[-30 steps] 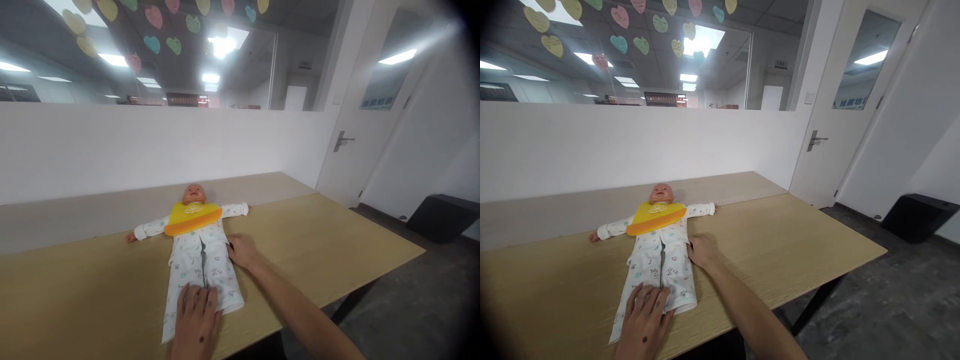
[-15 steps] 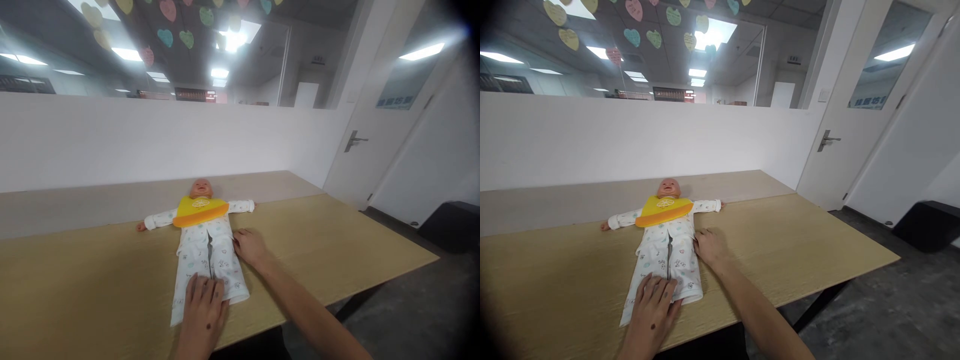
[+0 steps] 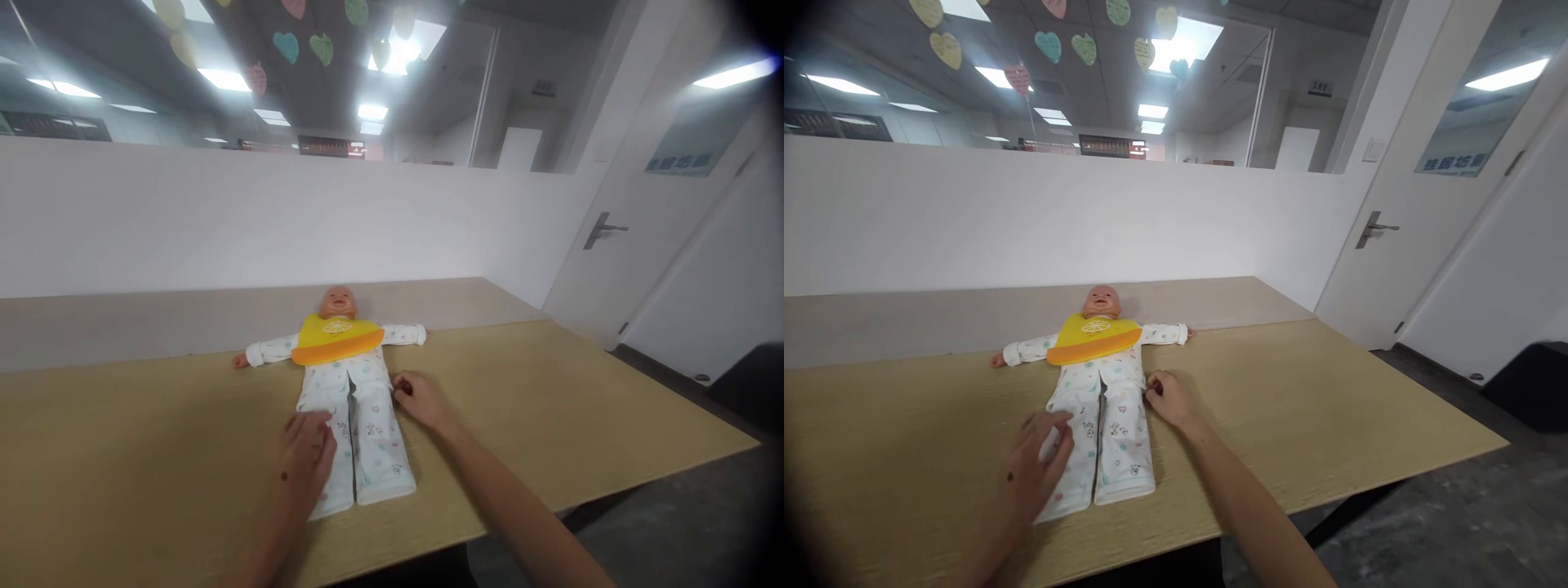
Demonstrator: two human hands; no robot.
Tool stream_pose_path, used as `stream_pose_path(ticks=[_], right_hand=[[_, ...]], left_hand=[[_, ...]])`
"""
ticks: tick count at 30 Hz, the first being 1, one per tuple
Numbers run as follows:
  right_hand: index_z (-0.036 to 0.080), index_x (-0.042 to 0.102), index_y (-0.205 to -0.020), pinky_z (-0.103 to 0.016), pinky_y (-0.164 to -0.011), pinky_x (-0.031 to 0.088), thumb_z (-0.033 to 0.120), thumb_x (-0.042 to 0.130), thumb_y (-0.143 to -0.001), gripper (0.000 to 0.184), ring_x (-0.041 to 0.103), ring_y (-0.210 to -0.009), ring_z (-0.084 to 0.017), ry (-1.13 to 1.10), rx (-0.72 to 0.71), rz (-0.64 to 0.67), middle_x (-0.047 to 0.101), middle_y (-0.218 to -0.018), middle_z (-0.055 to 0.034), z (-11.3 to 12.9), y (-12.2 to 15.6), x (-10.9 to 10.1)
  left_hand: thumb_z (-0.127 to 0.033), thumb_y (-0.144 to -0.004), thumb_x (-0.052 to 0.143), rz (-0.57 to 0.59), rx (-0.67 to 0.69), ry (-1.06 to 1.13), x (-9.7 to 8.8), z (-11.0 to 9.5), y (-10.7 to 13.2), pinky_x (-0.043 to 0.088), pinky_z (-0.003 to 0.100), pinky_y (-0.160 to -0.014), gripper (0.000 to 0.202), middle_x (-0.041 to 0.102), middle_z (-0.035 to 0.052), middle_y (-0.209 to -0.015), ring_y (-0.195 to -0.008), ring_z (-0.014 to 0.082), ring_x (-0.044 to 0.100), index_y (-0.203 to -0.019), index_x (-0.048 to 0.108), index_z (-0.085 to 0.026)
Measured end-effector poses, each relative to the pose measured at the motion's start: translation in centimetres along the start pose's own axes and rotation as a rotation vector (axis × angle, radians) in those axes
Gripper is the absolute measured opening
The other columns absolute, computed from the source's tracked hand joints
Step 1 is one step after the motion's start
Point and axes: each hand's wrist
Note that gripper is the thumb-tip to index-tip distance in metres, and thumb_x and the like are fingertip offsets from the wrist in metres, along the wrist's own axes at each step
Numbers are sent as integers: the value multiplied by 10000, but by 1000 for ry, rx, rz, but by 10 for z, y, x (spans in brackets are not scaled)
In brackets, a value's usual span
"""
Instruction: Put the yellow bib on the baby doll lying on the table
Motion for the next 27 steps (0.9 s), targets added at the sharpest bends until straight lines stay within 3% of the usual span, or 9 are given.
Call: stream_pose_path(ticks=[3, 6, 11, 15, 21, 27], right_hand=[[162, 561, -876, -233, -736, 436, 130, 478, -731, 171, 578, -790, -140, -118, 6, -40, 633, -858, -30, -6, -7, 3], [161, 554, -875, -252, -734, 456, 174, 462, -732, 170, 580, -781, -149, -216, 0, -71, 628, -857, -40, -11, -25, -1], [158, 580, -814, -281, -776, 456, 279, 483, -737, 172, 586, -799, -165, -236, 55, -195, 634, -817, -39, -19, -80, -18], [153, 615, -846, -278, -749, 458, 332, 524, -699, 249, 592, -817, -170, -306, 137, -219, 643, -838, -40, -24, -129, -19], [141, 612, -842, -254, -649, 461, 329, 543, -654, 275, 575, -740, -149, -467, 160, -165, 632, -851, -58, -30, -192, 7], [130, 582, -853, -226, -573, 435, 284, 503, -672, 250, 542, -641, -120, -480, 155, -92, 611, -782, -47, -31, -242, 32]], left_hand=[[-171, -814, 510, 37, -139, -85, 7, 37, -26, 471, 364, -799, 188, 646, 43, -882, -862, 221, 594, -971, 605, -210], [-197, -775, 492, 47, -334, 12, 15, 71, -55, 463, 362, -878, 252, 658, 54, -964, -929, 218, 604, -996, 612, -201], [-275, -743, 509, 53, -595, 161, 25, 116, -115, 473, 322, -813, 234, 679, 43, -916, -857, 205, 618, -921, 640, -198], [-270, -681, 551, 46, -798, 240, 48, 153, -157, 464, 322, -796, 259, 683, 40, -878, -845, 211, 616, -903, 660, -192], [-229, -669, 528, 78, -943, 311, 99, 202, -187, 486, 304, -698, 349, 676, 64, -824, -772, 198, 630, -986, 654, -158], [-250, -656, 550, 201, -958, 448, 124, 220, -201, 501, 318, -628, 447, 685, 63, -779, -709, 223, 641, -1082, 649, -157]])
Point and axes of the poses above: each hand's wrist, its own y-axis away from the middle knuckle, its own x-axis out of the palm, z = x × y
